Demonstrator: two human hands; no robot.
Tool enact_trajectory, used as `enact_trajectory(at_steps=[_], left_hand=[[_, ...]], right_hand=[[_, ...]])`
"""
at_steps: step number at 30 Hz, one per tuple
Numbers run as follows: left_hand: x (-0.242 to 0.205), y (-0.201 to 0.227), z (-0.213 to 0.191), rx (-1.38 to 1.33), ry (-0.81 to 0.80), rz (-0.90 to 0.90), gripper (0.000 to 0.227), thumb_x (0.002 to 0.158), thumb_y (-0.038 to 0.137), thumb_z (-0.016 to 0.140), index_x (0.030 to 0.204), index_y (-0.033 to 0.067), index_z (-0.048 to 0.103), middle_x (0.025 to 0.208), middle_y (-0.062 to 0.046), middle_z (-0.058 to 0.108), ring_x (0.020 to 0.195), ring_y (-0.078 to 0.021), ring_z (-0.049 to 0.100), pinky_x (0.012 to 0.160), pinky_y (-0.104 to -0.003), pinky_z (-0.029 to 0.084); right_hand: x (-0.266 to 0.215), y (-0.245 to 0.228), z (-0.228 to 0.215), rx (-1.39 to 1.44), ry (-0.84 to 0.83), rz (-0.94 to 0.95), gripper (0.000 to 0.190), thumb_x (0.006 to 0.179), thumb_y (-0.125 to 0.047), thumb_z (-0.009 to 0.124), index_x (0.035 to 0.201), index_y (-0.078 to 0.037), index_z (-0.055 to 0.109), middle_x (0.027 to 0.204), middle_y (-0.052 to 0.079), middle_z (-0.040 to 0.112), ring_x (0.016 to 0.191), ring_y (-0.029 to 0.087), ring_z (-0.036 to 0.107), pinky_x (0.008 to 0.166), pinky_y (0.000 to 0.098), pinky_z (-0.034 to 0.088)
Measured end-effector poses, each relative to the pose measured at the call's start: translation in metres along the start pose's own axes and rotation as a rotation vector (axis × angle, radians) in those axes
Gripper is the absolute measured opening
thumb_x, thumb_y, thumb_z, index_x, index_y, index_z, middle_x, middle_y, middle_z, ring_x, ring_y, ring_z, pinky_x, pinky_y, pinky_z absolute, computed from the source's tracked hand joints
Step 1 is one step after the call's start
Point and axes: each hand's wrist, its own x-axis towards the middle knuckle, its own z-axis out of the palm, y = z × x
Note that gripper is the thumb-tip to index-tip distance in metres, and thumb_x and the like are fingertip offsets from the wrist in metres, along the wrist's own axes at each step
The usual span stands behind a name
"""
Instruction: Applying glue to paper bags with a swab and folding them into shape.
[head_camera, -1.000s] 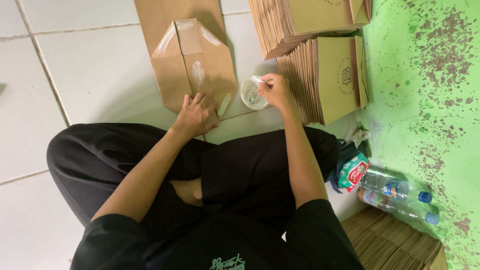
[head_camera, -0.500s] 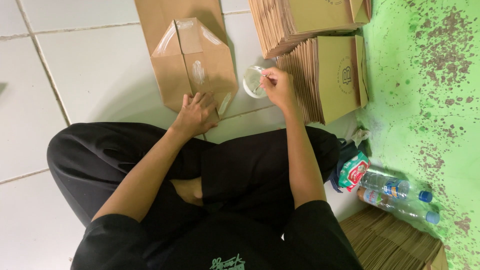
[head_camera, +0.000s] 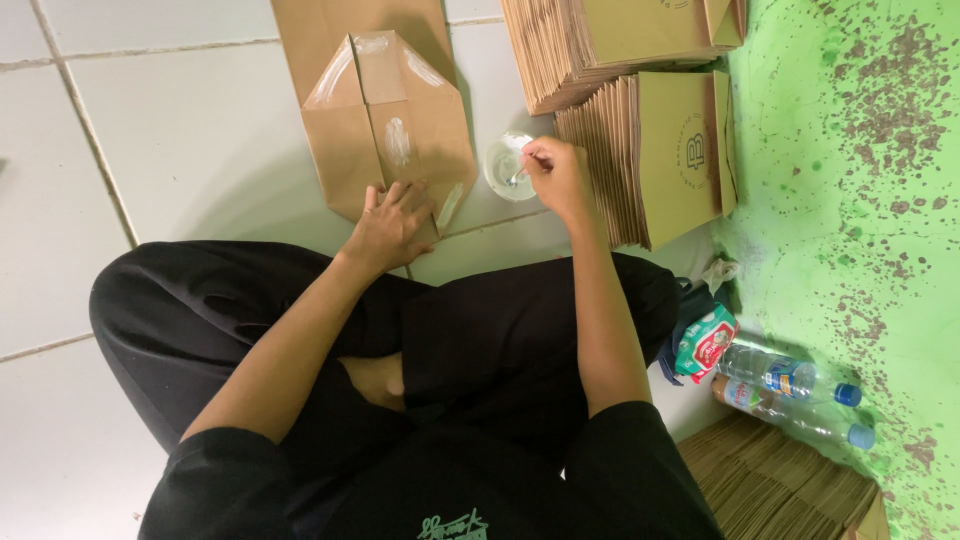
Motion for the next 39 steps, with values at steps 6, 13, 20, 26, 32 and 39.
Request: enact_trajectory(at_steps=[6,13,20,26,32,39], left_hand=[[-0.001,0.000,-0.002,-0.024,-0.041,-0.009,0.066,0.078,0.050,0.081,0.133,0.0219,0.058,0.150,-0.004,0.048,0.137,-0.0237,0.036,0.105,-0.046,0.024],[-0.001,-0.001,0.001,-0.002,-0.056,-0.003,0.069,0.077,0.051,0.081,0.135,0.0220,0.057,0.151,-0.005,0.047,0.137,-0.0247,0.036,0.105,-0.047,0.024],[-0.002,0.000,-0.002,0.016,-0.081,-0.019,0.069,0.079,0.052,0.080,0.138,0.0233,0.056,0.153,-0.004,0.046,0.136,-0.0241,0.037,0.106,-0.046,0.023],[-0.002,-0.004,-0.009,-0.020,-0.094,-0.011,0.074,0.077,0.052,0.081,0.140,0.0236,0.055,0.151,-0.004,0.048,0.134,-0.0261,0.039,0.107,-0.048,0.026],[-0.021,-0.025,-0.076,-0.208,-0.057,-0.036,0.078,0.072,0.044,0.087,0.140,0.0181,0.057,0.144,-0.009,0.055,0.137,-0.0330,0.045,0.107,-0.053,0.032],[-0.045,-0.094,-0.071,-0.111,0.091,-0.277,0.049,0.085,0.024,0.081,0.131,0.0168,0.065,0.125,-0.008,0.058,0.111,-0.0330,0.063,0.092,-0.050,0.053]], right_hand=[[-0.002,-0.002,0.006,-0.063,-0.028,0.012,0.011,0.086,-0.001,0.071,0.092,-0.009,0.075,0.068,0.009,0.074,0.066,0.026,0.075,0.063,0.0340,0.061],[0.001,0.001,-0.002,-0.004,0.094,0.020,0.012,0.090,-0.002,0.068,0.100,-0.005,0.074,0.070,0.012,0.074,0.065,0.025,0.074,0.064,0.0333,0.059],[0.002,-0.001,-0.003,0.009,0.142,-0.040,0.010,0.095,-0.005,0.067,0.104,-0.006,0.072,0.072,0.013,0.074,0.069,0.028,0.075,0.068,0.0366,0.060],[0.002,0.015,-0.002,0.053,0.179,-0.026,0.010,0.097,-0.007,0.067,0.106,-0.005,0.071,0.075,0.014,0.074,0.069,0.026,0.076,0.063,0.0343,0.062],[0.003,0.008,-0.004,0.352,0.194,0.081,0.021,0.100,-0.006,0.065,0.115,0.008,0.065,0.087,0.028,0.073,0.075,0.032,0.077,0.065,0.0398,0.069],[-0.003,-0.074,0.027,0.613,-0.116,0.007,0.026,0.103,-0.005,0.066,0.120,0.012,0.060,0.095,0.030,0.072,0.085,0.034,0.076,0.077,0.0431,0.068]])
